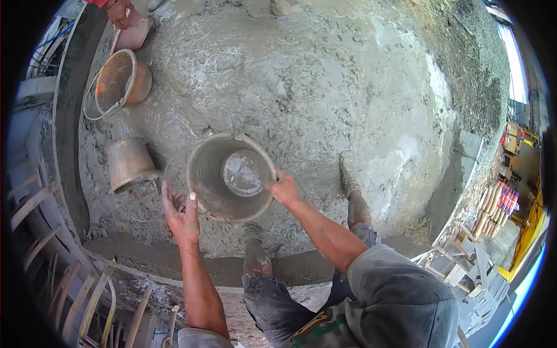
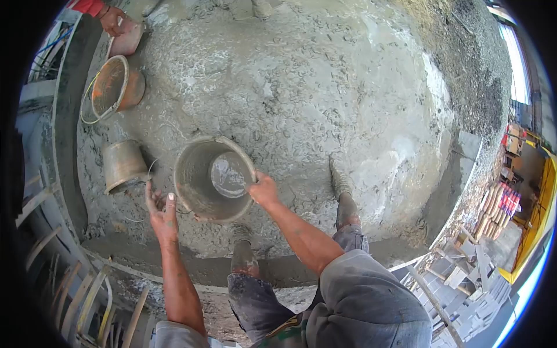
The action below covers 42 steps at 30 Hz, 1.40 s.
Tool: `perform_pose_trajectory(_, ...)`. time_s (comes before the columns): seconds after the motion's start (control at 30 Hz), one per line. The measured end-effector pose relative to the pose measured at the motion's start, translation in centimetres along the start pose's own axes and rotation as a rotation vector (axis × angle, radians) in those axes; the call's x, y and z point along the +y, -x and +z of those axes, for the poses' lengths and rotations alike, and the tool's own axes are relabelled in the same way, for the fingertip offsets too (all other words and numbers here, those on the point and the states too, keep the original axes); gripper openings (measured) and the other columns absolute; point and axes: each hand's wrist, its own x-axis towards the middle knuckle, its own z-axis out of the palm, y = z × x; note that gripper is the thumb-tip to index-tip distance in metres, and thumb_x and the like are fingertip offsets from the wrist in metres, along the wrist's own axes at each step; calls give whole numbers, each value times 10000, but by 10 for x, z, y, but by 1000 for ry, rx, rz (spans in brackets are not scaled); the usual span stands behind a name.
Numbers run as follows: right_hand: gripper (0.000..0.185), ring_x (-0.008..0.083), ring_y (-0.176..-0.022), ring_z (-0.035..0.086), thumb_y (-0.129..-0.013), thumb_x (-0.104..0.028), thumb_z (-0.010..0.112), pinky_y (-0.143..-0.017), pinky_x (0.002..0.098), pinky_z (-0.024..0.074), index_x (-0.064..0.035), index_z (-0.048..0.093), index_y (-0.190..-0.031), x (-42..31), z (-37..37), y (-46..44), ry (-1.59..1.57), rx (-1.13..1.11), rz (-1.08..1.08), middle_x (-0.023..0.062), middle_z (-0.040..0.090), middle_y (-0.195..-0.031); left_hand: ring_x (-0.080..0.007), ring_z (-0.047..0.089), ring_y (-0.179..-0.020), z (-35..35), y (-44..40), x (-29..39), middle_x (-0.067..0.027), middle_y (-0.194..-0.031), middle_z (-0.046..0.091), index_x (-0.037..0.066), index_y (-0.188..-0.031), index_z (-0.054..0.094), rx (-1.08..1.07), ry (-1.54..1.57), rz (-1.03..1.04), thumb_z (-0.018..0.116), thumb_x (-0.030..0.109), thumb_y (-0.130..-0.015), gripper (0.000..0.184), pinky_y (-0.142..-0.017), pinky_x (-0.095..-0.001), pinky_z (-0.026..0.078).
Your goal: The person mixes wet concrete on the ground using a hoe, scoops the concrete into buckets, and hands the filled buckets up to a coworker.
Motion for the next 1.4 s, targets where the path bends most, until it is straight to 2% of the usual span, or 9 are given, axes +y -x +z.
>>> perform_pose_trajectory(0.17, 422, 250, -821, 635, -661, -177, 613, -720, 341, 485, -62, 626, -1067, 82, -95, 16, -245, -15, 164, 157, 662, -889, -85, 448, -542, 91, 69, 74, -30, -747, 564, 7, -1110, 594, -532, 169, -288, 605, 274, -867, 361, -479, -263, 385)
perform_pose_trajectory(0.33, 430, 218, -780, 616, -711, -168, 641, -664, 344, 491, -33, 595, -1117, 71, -251, 18, -380, -155, 526, 104, 652, -933, -78, 519, -752, 218, 134, 195, -29, -786, 626, -11, -924, 667, -740, 133, -129, 596, 269, -883, 292, -678, -252, 430)
perform_pose_trajectory(0.5, 293, 236, -689, 615, -736, -64, 613, -550, 308, 466, 56, 576, -1001, 107, -395, -9, -565, -211, 623, 109, 633, -838, -73, 509, -693, 360, 149, 272, -32, -732, 621, -21, -934, 663, -902, 73, 43, 581, 246, -889, 283, -629, -252, 437)
perform_pose_trajectory(0.67, 266, 211, -564, 551, -697, -20, 531, -431, 327, 435, 51, 549, -953, 104, -537, -58, -476, 310, 473, 127, 568, -744, -86, 493, -621, 496, 129, 287, -33, -648, 576, -3, -797, 637, -1023, 156, 236, 595, 303, -872, 318, -560, -274, 418)
perform_pose_trajectory(0.77, 525, 349, -796, 607, -697, -33, 501, -751, 406, 499, 80, 419, -1203, 154, -570, -113, -240, 775, 16, 207, 590, -901, -118, 437, -548, 572, 114, 250, -49, -566, 496, 4, -678, 572, -1027, 51, 198, 608, 426, -842, 454, -514, -321, 387)
perform_pose_trajectory(0.83, 747, 385, -889, 585, -685, -57, 511, -819, 387, 461, 67, 231, -1366, 164, -571, -144, 228, 998, 215, 274, 548, -1075, -132, 430, -540, 633, 109, 185, -63, -542, 476, -7, -653, 561, -1054, -13, 177, 595, 464, -837, 507, -520, -333, 389)
perform_pose_trajectory(0.93, 835, 458, -930, 559, -694, -73, 517, -843, 420, 441, 12, 109, -1418, 198, -529, -192, 662, 1198, -53, 334, 539, -1074, -148, 421, -534, 653, 100, 125, -71, -511, 449, -19, -622, 556, -1063, -27, 105, 585, 506, -827, 565, -530, -349, 393)
perform_pose_trajectory(1.07, 842, 497, -986, 517, -713, -63, 520, -892, 442, 417, 17, 46, -1405, 185, -486, -178, 465, 904, 18, 364, 551, -1014, -138, 409, -535, 612, 59, 76, -63, -493, 439, -24, -628, 587, -1111, 53, 218, 574, 509, -833, 571, -535, -343, 396)
perform_pose_trajectory(1.4, 920, 453, -976, 562, -738, 9, 573, -815, 433, 470, -49, -31, -1430, 165, -268, -123, 777, 771, -200, 298, 588, -1038, -81, 303, -540, 410, 50, -117, 52, -521, 336, 37, -516, 414, -951, 547, -26, 616, 391, -846, 524, -486, -310, 259)
